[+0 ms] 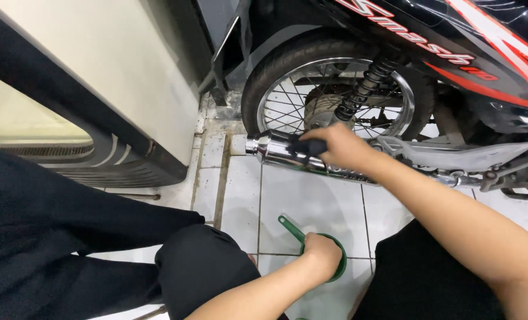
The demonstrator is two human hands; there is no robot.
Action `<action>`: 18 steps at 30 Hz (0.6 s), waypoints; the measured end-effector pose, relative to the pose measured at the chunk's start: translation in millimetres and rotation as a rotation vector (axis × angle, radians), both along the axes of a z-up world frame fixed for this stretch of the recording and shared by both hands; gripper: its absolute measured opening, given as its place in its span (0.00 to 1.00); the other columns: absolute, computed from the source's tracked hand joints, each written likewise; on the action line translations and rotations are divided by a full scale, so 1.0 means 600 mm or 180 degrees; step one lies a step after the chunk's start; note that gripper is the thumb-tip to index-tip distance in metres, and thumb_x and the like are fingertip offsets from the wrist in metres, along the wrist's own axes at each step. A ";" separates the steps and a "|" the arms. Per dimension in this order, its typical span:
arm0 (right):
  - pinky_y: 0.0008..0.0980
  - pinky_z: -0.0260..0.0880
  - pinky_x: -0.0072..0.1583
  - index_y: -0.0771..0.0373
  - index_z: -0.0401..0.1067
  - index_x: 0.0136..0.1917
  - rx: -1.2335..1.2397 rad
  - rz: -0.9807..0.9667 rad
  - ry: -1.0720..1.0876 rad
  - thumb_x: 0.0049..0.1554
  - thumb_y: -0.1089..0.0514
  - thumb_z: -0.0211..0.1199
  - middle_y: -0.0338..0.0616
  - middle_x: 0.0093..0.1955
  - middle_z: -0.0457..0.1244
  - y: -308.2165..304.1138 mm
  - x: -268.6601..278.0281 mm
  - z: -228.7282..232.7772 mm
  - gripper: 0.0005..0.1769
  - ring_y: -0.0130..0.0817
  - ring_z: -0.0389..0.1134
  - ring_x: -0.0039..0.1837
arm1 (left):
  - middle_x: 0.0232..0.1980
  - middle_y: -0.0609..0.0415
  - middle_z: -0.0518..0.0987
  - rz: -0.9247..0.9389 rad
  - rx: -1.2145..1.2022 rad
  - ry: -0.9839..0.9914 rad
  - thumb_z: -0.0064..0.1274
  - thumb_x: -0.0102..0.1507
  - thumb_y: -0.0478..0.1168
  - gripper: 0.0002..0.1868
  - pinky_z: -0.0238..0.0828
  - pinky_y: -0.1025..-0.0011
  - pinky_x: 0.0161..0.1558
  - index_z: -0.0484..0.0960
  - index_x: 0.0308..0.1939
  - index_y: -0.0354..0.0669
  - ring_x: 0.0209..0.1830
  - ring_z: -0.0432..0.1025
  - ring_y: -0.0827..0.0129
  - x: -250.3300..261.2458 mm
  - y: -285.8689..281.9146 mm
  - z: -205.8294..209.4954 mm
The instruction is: The person sits on the floor and wipes the chrome exhaust pipe of a motorcycle using a black cloth. They repeatedly dip the cloth into a green bucket of water and continue wiping the exhaust surface.
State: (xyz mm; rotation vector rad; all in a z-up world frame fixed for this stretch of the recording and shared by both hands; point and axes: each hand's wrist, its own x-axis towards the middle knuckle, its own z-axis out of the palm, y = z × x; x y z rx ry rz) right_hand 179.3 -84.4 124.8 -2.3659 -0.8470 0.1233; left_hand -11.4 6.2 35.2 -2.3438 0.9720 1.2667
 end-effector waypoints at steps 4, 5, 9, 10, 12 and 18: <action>0.31 0.65 0.63 0.55 0.72 0.54 0.0875 -0.0502 0.0274 0.45 0.66 0.62 0.37 0.56 0.70 -0.035 -0.009 0.055 0.22 0.32 0.71 0.59 | 0.44 0.62 0.77 -0.0089 -0.0020 -0.0055 0.48 0.62 0.32 0.13 0.60 0.68 0.43 0.82 0.45 0.54 0.42 0.68 0.66 -0.004 -0.005 -0.001; 0.32 0.62 0.55 0.52 0.63 0.53 0.0528 -0.0858 0.0597 0.44 0.58 0.71 0.36 0.50 0.65 -0.035 -0.018 0.073 0.26 0.33 0.63 0.51 | 0.43 0.62 0.77 -0.0098 -0.0030 -0.0052 0.48 0.62 0.32 0.12 0.60 0.68 0.43 0.82 0.43 0.54 0.40 0.68 0.66 -0.003 -0.006 -0.002; 0.34 0.62 0.48 0.51 0.59 0.56 -0.0376 -0.1488 0.1701 0.39 0.44 0.81 0.38 0.50 0.66 -0.022 -0.052 0.133 0.40 0.33 0.64 0.49 | 0.43 0.61 0.76 -0.0129 -0.0018 -0.0024 0.49 0.62 0.31 0.12 0.62 0.69 0.41 0.81 0.42 0.54 0.40 0.68 0.65 -0.004 -0.008 0.010; 0.34 0.62 0.48 0.51 0.59 0.56 -0.0372 -0.1508 0.1694 0.39 0.44 0.81 0.38 0.50 0.66 -0.030 -0.049 0.123 0.40 0.33 0.64 0.49 | 0.43 0.61 0.76 -0.0148 -0.0021 -0.0031 0.49 0.62 0.31 0.12 0.62 0.69 0.41 0.81 0.42 0.54 0.40 0.68 0.65 -0.004 -0.008 0.013; 0.37 0.68 0.46 0.50 0.61 0.62 -0.0467 -0.1338 0.1492 0.56 0.38 0.64 0.43 0.54 0.67 -0.043 -0.044 0.103 0.27 0.38 0.68 0.45 | 0.41 0.62 0.76 -0.0155 -0.0021 -0.0046 0.49 0.62 0.31 0.11 0.62 0.70 0.40 0.81 0.41 0.54 0.38 0.68 0.67 -0.007 -0.007 0.017; 0.58 0.63 0.42 0.63 0.57 0.56 -0.0719 -0.0864 0.0192 0.69 0.47 0.47 0.63 0.43 0.64 -0.039 -0.043 -0.037 0.16 0.69 0.66 0.41 | 0.38 0.65 0.74 -0.0048 0.0027 -0.0054 0.48 0.60 0.32 0.10 0.58 0.72 0.40 0.80 0.36 0.55 0.36 0.66 0.70 0.001 -0.009 -0.010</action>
